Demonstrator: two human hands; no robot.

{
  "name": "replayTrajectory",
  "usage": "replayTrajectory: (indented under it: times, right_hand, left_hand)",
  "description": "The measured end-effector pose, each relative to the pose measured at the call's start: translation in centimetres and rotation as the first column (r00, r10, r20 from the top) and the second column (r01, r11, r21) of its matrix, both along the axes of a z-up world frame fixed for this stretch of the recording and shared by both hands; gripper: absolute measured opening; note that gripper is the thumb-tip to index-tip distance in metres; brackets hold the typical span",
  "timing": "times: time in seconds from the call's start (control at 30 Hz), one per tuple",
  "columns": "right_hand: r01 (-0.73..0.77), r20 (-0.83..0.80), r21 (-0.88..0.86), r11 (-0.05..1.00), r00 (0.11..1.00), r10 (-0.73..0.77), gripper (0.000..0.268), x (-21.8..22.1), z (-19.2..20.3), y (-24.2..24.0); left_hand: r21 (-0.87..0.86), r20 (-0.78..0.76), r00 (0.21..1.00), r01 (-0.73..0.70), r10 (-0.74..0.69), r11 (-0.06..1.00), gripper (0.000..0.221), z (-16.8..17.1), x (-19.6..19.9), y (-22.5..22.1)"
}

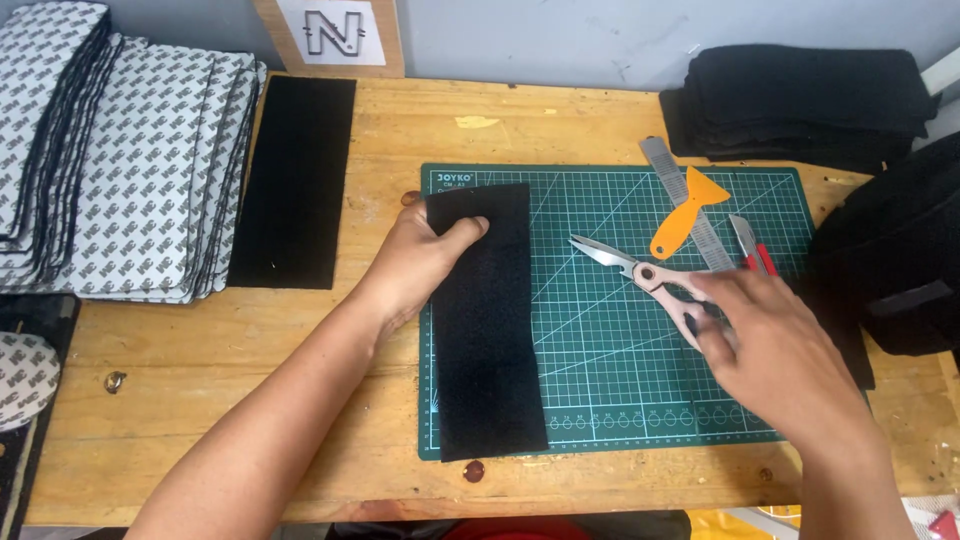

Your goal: Smoothing and trimming a black fabric strip using a scraper and scissors on a cutting mat

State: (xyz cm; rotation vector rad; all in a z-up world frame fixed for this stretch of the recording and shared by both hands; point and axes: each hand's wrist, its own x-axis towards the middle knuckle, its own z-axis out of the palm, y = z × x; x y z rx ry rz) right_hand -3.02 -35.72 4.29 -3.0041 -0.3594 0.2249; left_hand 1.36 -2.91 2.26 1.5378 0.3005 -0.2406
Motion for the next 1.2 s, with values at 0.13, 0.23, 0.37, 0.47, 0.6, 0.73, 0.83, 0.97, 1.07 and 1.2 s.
replayTrajectory:
  times: [0.13,0.23,0.37,0.47,0.6,0.73,0.83,0.97,1.07,1.2]
  right_hand:
    - [-0.027,0.023,-0.057,0.998,0.999,0.028,0.058,-0.4,-1.6,-1.3]
    - [-0.070,0.049,-0.093,0.993,0.996,0.075,0.062,-0.2,-1.7,-1.5]
    - [-0.003,0.016,-0.119,0.993,1.000,0.005,0.059,-0.1,-1.4,-0.8]
    - [0.063,-0.033,-0.096,0.993,0.997,-0.067,0.057,-0.3,0.0,0.5]
    - [0.154,-0.163,0.058,0.986,0.976,-0.143,0.060,-0.2,0.8,1.2]
    - [0.115,-0.164,0.073,0.991,0.981,-0.102,0.066,0.6,1.9,1.8]
    - [0.379,-0.345,-0.103,0.920,0.854,-0.390,0.079,0.6,5.6,5.5]
    - [0.344,-0.330,-0.274,0.898,0.843,-0.424,0.052,0.8,6.3,6.2]
    - [0.264,-0.371,-0.354,0.897,0.841,-0.394,0.051,1.3,6.5,6.0]
    - [0.449,-0.500,-0.180,0.875,0.724,-0.475,0.051,2.1,7.5,6.6]
  left_hand:
    - [-0.129,-0.010,0.999,-0.032,0.031,0.991,0.013,-1.5,0.3,0.0]
    - [-0.082,-0.032,0.999,-0.012,0.009,0.997,0.023,-0.4,-0.1,-0.1]
    - [-0.039,0.053,0.998,-0.021,0.023,0.999,0.029,-0.4,-0.2,0.0]
    - [-0.005,0.066,0.997,-0.034,0.034,0.999,0.030,-0.2,-0.2,0.0]
    - [0.091,0.055,0.998,-0.018,0.013,0.996,0.034,0.4,-0.4,0.4]
    - [0.124,0.079,0.996,0.028,-0.038,0.992,0.040,0.3,-0.3,0.8]
    - [0.052,0.025,0.999,0.029,-0.030,0.998,0.029,-0.2,-0.2,0.7]
    - [-0.053,0.087,0.996,-0.031,0.036,0.998,0.020,-0.7,0.0,0.6]
    - [-0.106,0.099,0.993,-0.051,0.062,0.993,0.019,-0.6,0.0,0.6]
    - [-0.145,0.136,0.987,-0.060,0.080,0.988,0.019,-0.6,-0.2,0.6]
